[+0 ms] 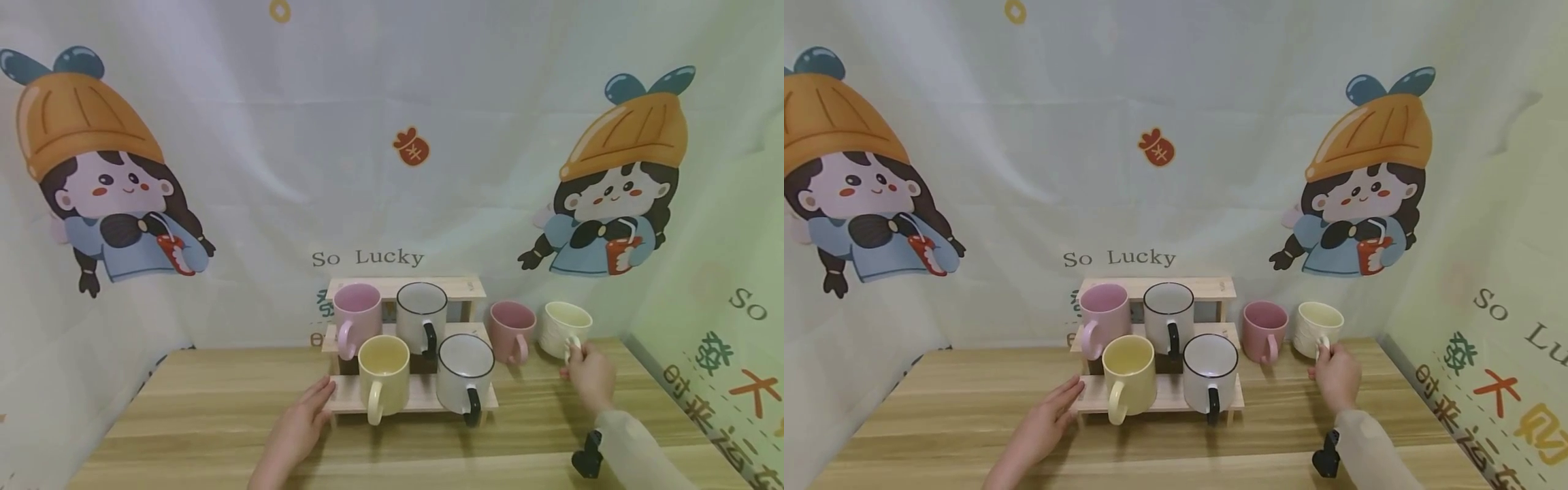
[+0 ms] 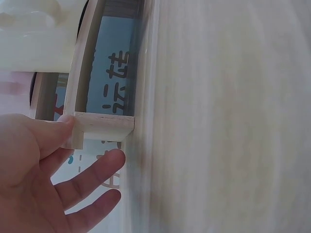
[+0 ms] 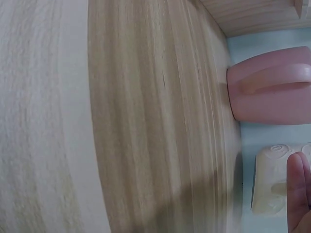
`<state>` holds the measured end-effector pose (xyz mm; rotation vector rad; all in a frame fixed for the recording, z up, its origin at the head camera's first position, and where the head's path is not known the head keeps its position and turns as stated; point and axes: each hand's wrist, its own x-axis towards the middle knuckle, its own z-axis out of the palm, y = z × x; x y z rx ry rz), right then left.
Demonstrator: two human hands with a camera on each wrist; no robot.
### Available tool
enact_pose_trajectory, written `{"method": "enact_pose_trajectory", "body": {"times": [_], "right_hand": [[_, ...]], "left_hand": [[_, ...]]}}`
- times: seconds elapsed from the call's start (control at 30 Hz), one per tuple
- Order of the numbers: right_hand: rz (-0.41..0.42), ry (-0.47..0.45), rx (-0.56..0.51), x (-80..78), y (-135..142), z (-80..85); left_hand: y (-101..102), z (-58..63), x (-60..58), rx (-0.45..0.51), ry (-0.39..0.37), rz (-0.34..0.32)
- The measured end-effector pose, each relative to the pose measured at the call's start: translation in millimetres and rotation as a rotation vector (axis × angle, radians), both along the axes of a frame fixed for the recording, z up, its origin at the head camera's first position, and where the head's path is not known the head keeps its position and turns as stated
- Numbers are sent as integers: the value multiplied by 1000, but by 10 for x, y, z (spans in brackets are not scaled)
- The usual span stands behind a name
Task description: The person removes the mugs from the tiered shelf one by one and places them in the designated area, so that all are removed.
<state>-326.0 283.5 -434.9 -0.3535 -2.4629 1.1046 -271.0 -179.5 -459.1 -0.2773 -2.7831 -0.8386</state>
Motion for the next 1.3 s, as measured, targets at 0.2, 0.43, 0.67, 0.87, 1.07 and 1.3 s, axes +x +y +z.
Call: {"method": "enact_pose_trajectory", "body": {"times": [0.2,0.43,0.67,0.87,1.07,1.3], "right_hand": [[8,10,-6,-26,27,-42],[27,7,53,-12,78,-100],[24,-11,77,-3,93,-145],[30,-61,41,-59,123,-132],[42,-95,25,-90,134,-106],[21,-135,60,-62,167,-121]], "left_hand": [[3,10,-13,1,8,-3],[5,-8,26,22,3,-18],[12,-10,39,26,21,-18],[12,19,0,20,17,-13],[-6,30,-16,21,12,-6],[-10,-14,-35,2,-4,-1]]}}
